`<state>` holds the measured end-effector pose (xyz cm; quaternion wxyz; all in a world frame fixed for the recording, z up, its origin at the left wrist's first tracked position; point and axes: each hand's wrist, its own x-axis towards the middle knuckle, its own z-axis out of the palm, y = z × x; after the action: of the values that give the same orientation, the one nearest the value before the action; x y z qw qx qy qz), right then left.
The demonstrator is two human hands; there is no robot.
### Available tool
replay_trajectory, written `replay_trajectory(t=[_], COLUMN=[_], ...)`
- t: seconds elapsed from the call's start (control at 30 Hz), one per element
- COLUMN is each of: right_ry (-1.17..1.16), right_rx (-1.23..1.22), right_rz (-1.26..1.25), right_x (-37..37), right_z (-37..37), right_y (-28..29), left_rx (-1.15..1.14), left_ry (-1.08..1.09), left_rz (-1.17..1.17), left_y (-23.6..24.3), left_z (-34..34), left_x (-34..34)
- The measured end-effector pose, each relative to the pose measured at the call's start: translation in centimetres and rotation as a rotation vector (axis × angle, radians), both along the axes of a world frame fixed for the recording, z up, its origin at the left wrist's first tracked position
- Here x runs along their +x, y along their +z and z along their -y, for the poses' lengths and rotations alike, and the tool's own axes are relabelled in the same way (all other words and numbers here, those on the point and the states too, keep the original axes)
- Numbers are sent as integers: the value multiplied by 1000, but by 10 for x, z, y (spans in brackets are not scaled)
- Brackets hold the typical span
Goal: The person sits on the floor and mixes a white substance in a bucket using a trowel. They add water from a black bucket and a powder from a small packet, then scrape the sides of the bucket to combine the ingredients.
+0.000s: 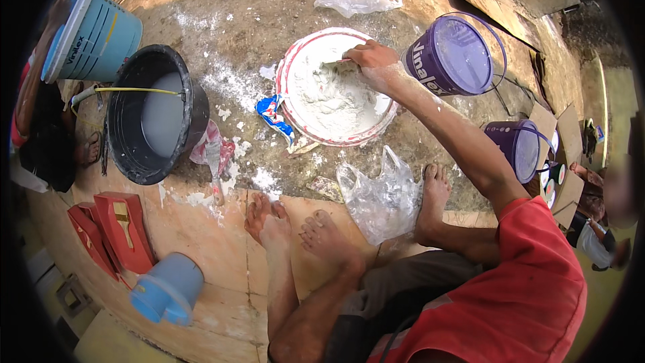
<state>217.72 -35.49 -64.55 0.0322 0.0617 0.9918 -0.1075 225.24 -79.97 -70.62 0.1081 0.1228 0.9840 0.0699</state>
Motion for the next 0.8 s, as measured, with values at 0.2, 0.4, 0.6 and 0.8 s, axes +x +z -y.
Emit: replay_trajectory(t=[0.2, 0.4, 0.6, 0.8], right_ry=[39, -585, -1078, -1075], right_rx=[40, -358, -548, -493], right_rz=[159, 55, 3, -78], right_x=[26, 45, 81, 39], right_z=[38, 6, -18, -44], right_y=[-13, 14, -55, -78], left_rx=[11, -59, -36, -16], left_ry=[-4, -9, -13, -2], left_rz=[12, -29, -16, -18], left_y=[-7, -5, -9, -13], left_z=[4, 6, 10, 11], left_x=[0, 2, 2, 0])
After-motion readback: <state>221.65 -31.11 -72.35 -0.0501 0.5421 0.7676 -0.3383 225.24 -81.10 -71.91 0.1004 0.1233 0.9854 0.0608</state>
